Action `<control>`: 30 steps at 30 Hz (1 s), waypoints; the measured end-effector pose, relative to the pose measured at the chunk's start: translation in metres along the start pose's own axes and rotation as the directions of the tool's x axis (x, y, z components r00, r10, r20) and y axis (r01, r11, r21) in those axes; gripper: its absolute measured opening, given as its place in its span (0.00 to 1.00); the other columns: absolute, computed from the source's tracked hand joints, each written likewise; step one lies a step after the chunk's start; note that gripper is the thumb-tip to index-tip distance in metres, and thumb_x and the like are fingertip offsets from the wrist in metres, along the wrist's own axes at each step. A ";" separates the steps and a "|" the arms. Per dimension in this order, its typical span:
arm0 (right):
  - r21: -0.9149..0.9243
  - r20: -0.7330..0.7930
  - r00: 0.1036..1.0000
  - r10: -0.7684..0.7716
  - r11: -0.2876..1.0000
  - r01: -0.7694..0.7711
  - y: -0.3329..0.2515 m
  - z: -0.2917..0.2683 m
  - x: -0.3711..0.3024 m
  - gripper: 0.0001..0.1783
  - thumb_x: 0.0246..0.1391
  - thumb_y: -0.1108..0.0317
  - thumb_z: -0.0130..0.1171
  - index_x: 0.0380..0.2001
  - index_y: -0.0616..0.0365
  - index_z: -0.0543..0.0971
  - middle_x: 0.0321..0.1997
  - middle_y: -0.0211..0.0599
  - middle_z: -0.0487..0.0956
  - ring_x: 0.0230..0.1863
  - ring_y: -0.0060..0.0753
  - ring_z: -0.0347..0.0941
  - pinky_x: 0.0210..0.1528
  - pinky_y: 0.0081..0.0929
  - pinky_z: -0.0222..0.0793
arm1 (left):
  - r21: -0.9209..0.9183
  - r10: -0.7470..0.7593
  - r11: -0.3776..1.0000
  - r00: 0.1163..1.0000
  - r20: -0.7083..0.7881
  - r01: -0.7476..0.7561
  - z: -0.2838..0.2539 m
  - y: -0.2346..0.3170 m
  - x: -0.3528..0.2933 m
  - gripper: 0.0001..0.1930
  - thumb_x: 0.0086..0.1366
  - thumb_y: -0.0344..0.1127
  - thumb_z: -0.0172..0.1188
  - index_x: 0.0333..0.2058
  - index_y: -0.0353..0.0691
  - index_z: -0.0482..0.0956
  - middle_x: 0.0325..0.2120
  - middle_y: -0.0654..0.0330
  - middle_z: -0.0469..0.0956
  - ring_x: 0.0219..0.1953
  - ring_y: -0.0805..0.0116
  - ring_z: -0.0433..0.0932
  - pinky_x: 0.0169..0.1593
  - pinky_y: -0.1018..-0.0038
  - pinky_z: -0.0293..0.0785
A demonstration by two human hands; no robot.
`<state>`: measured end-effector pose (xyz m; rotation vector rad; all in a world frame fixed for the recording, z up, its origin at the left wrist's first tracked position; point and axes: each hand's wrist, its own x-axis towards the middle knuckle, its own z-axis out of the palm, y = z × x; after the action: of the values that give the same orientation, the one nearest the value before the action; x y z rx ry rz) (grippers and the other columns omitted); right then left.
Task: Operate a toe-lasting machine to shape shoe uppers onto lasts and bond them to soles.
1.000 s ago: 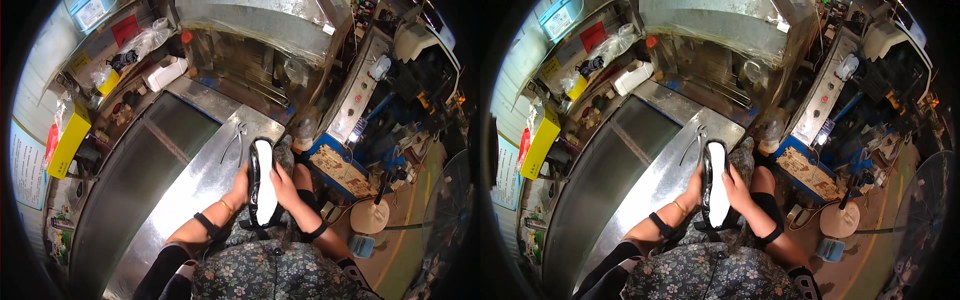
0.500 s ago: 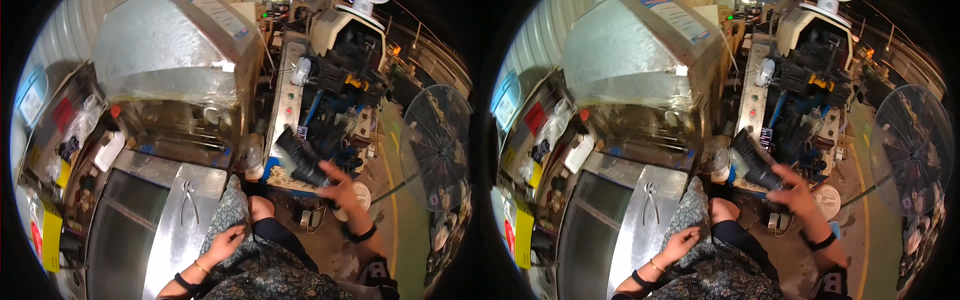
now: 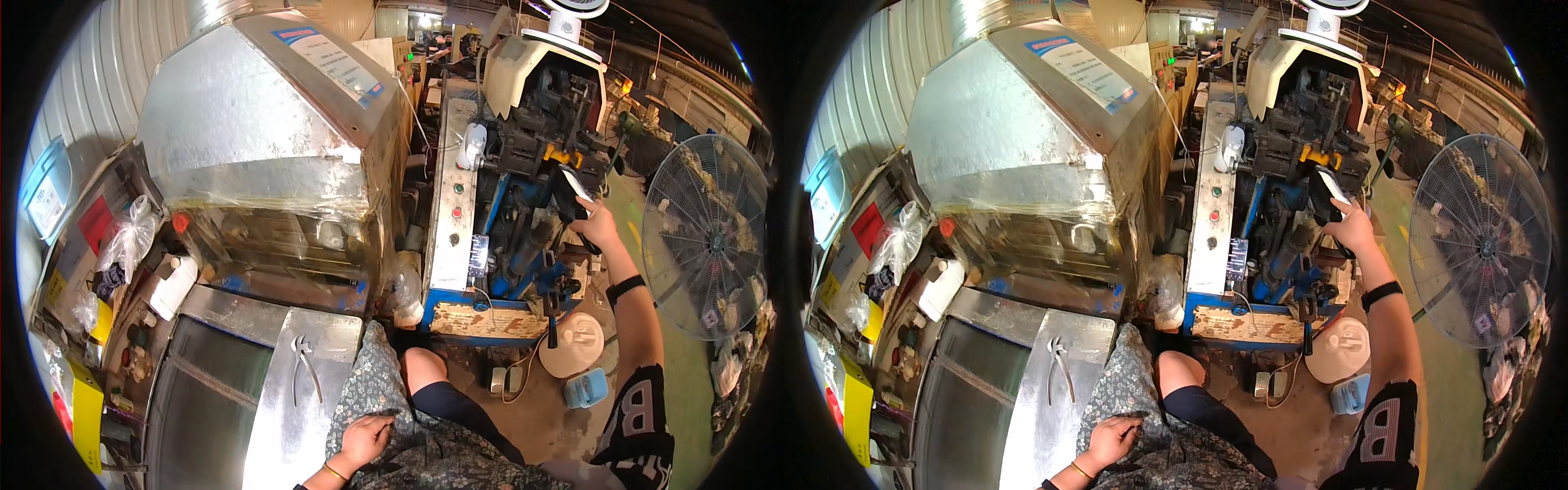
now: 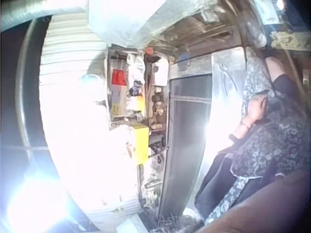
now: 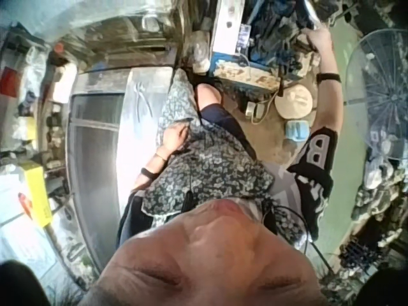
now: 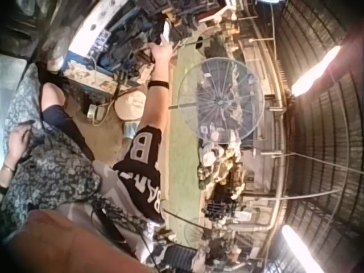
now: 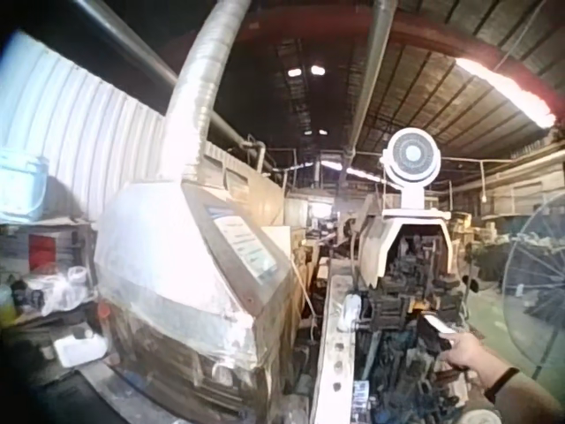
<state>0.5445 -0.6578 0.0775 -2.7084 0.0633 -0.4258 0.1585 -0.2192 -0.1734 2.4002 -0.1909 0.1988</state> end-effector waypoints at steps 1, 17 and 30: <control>0.007 -0.001 1.000 0.008 1.000 -0.008 0.001 0.000 0.003 0.41 0.33 0.61 0.71 0.58 0.41 0.74 0.68 0.67 0.53 0.68 0.52 0.57 0.60 0.38 0.63 | -0.015 0.001 1.000 1.000 -0.005 -0.001 -0.002 0.001 0.000 0.09 0.57 0.32 0.59 0.38 0.44 0.81 0.32 0.58 0.82 0.35 0.57 0.80 0.41 0.66 0.76; -0.132 -0.233 0.971 -0.054 0.991 0.023 -0.002 0.045 -0.037 0.38 0.44 0.56 0.64 0.62 0.31 0.67 0.70 0.55 0.53 0.56 0.67 0.62 0.57 0.46 0.64 | 0.005 0.024 1.000 1.000 -0.013 -0.024 0.001 0.005 -0.001 0.09 0.58 0.33 0.59 0.38 0.44 0.82 0.33 0.56 0.82 0.35 0.55 0.80 0.40 0.65 0.76; -0.097 -0.147 0.988 0.053 0.993 -0.067 -0.019 0.042 0.044 0.40 0.40 0.56 0.65 0.62 0.30 0.68 0.71 0.54 0.53 0.59 0.70 0.62 0.59 0.46 0.65 | 0.033 -0.047 0.998 0.995 -0.091 0.050 0.011 0.011 0.004 0.09 0.60 0.33 0.55 0.38 0.41 0.81 0.29 0.49 0.80 0.31 0.48 0.78 0.35 0.60 0.74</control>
<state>0.5992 -0.6287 0.0604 -2.7630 0.2117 -0.6153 0.1610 -0.2356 -0.1737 2.4218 -0.0881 0.2895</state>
